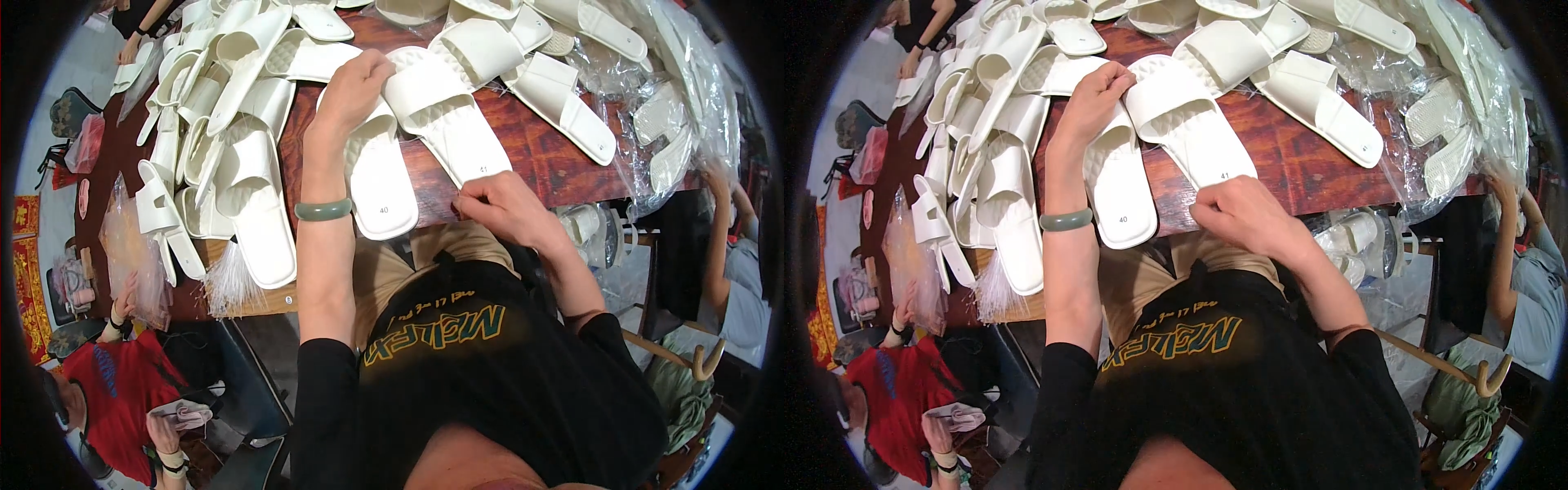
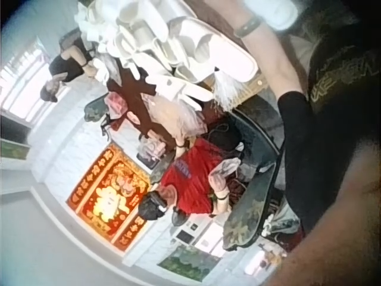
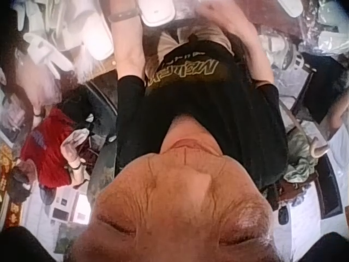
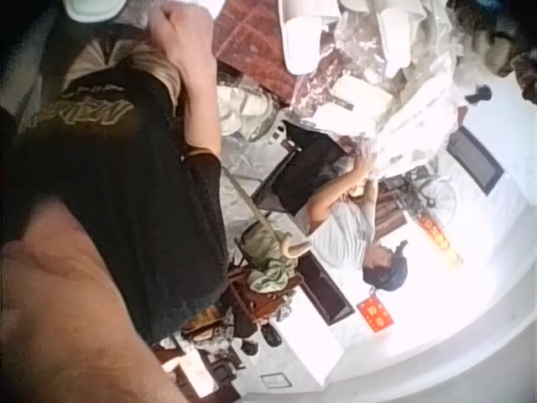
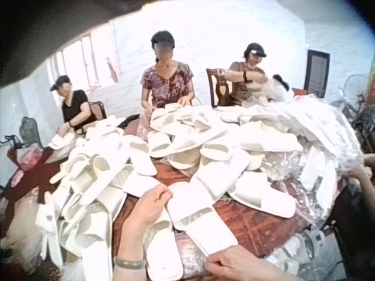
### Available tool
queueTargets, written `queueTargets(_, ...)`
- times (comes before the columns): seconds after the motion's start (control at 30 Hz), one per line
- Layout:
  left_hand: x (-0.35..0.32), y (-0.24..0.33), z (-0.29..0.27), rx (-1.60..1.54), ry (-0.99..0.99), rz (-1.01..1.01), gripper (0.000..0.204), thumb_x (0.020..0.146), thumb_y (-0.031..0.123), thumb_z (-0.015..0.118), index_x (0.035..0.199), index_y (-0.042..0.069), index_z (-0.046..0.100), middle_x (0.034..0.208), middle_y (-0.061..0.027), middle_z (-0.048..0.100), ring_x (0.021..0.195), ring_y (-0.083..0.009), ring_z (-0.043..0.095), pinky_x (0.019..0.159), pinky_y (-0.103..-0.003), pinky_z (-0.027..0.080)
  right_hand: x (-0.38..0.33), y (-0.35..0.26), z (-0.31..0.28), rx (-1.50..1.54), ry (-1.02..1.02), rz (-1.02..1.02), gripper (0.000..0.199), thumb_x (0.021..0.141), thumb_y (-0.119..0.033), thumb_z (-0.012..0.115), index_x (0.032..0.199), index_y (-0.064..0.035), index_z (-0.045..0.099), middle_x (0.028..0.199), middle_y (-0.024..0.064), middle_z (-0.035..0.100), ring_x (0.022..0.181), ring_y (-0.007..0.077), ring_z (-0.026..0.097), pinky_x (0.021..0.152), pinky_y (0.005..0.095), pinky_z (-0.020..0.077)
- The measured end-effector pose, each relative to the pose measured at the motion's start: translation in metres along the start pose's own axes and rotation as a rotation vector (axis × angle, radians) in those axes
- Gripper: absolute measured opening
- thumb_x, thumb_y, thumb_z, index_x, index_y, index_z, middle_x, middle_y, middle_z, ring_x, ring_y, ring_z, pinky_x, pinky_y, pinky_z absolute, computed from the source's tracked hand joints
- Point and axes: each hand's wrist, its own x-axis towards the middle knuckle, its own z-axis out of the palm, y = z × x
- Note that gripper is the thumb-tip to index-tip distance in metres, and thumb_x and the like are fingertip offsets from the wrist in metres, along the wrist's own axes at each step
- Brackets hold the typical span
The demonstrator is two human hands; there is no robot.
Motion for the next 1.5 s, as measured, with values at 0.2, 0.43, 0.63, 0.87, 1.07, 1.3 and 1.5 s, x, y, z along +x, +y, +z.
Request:
queueTargets(0.2, -0.001, 0.000, -0.001, -0.001, 0.018, 0.012, 0.020, 0.089, 0.018, 0.053, 0.090, -0.002, 0.057, 0.077, -0.0042, 0.058, 0.073, -0.0121, 0.050, 0.070, -0.026, 0.041, 0.050, 0.002, -0.021, -0.522, 0.145, -0.141, 0.027, 0.080, -0.020, 0.047, 0.063, -0.0009, 0.058, 0.060, 0.0209, 0.056, 0.060, 0.0388, 0.058, 0.058, 0.0462, 0.0453)
queueTargets(0.43, 0.000, -0.013, -0.001, -0.194, 0.028, -0.031, 0.026, 0.086, 0.022, 0.051, 0.085, -0.002, 0.060, 0.081, -0.0129, 0.063, 0.077, -0.0233, 0.058, 0.073, -0.032, 0.044, 0.078, 0.012, -0.005, -0.601, 0.494, -0.246, 0.016, 0.084, -0.018, 0.055, 0.076, -0.0043, 0.059, 0.065, 0.0143, 0.059, 0.059, 0.0322, 0.059, 0.054, 0.0413, 0.0460)
queueTargets(0.63, 0.001, -0.006, -0.002, -0.451, -0.073, -0.163, 0.017, 0.089, 0.012, 0.054, 0.090, -0.003, 0.062, 0.085, -0.0034, 0.062, 0.079, -0.0094, 0.053, 0.074, -0.023, 0.043, 0.084, 0.023, 0.003, -0.590, 0.632, -0.288, 0.008, 0.081, -0.015, 0.062, 0.080, -0.0063, 0.062, 0.067, 0.0097, 0.060, 0.058, 0.0272, 0.059, 0.050, 0.0351, 0.0451)
queueTargets(0.87, 0.001, -0.001, -0.010, -0.601, -0.181, -0.149, 0.017, 0.086, 0.015, 0.061, 0.092, -0.001, 0.064, 0.088, -0.0041, 0.064, 0.081, -0.0095, 0.056, 0.076, -0.022, 0.044, 0.090, 0.019, 0.004, -0.595, 0.660, -0.273, 0.009, 0.079, -0.013, 0.064, 0.076, -0.0054, 0.061, 0.065, 0.0099, 0.060, 0.058, 0.0270, 0.060, 0.051, 0.0350, 0.0453)
queueTargets(1.07, -0.001, 0.001, -0.007, -0.669, -0.117, -0.203, 0.016, 0.083, 0.013, 0.065, 0.090, -0.002, 0.066, 0.084, -0.0047, 0.065, 0.079, -0.0102, 0.058, 0.074, -0.023, 0.045, 0.091, 0.022, 0.005, -0.575, 0.644, -0.286, 0.012, 0.079, -0.016, 0.062, 0.074, -0.0063, 0.059, 0.064, 0.0090, 0.060, 0.058, 0.0271, 0.060, 0.051, 0.0372, 0.0468)
queueTargets(1.3, -0.003, 0.002, -0.007, -0.674, -0.052, -0.197, 0.016, 0.082, 0.012, 0.066, 0.089, -0.002, 0.067, 0.083, -0.0061, 0.066, 0.076, -0.0105, 0.059, 0.071, -0.022, 0.047, 0.081, 0.004, -0.006, -0.415, 0.642, -0.407, 0.007, 0.079, -0.011, 0.066, 0.083, -0.0050, 0.066, 0.062, 0.0093, 0.059, 0.052, 0.0236, 0.057, 0.052, 0.0314, 0.0465)
queueTargets(1.5, -0.010, 0.008, -0.012, -0.698, -0.019, -0.182, 0.014, 0.083, 0.010, 0.064, 0.090, -0.003, 0.067, 0.083, -0.0057, 0.066, 0.075, -0.0096, 0.059, 0.068, -0.021, 0.046, 0.122, -0.018, -0.030, -0.257, 0.782, -0.398, 0.010, 0.078, -0.014, 0.066, 0.076, -0.0043, 0.066, 0.061, 0.0099, 0.058, 0.057, 0.0220, 0.058, 0.054, 0.0298, 0.0454)
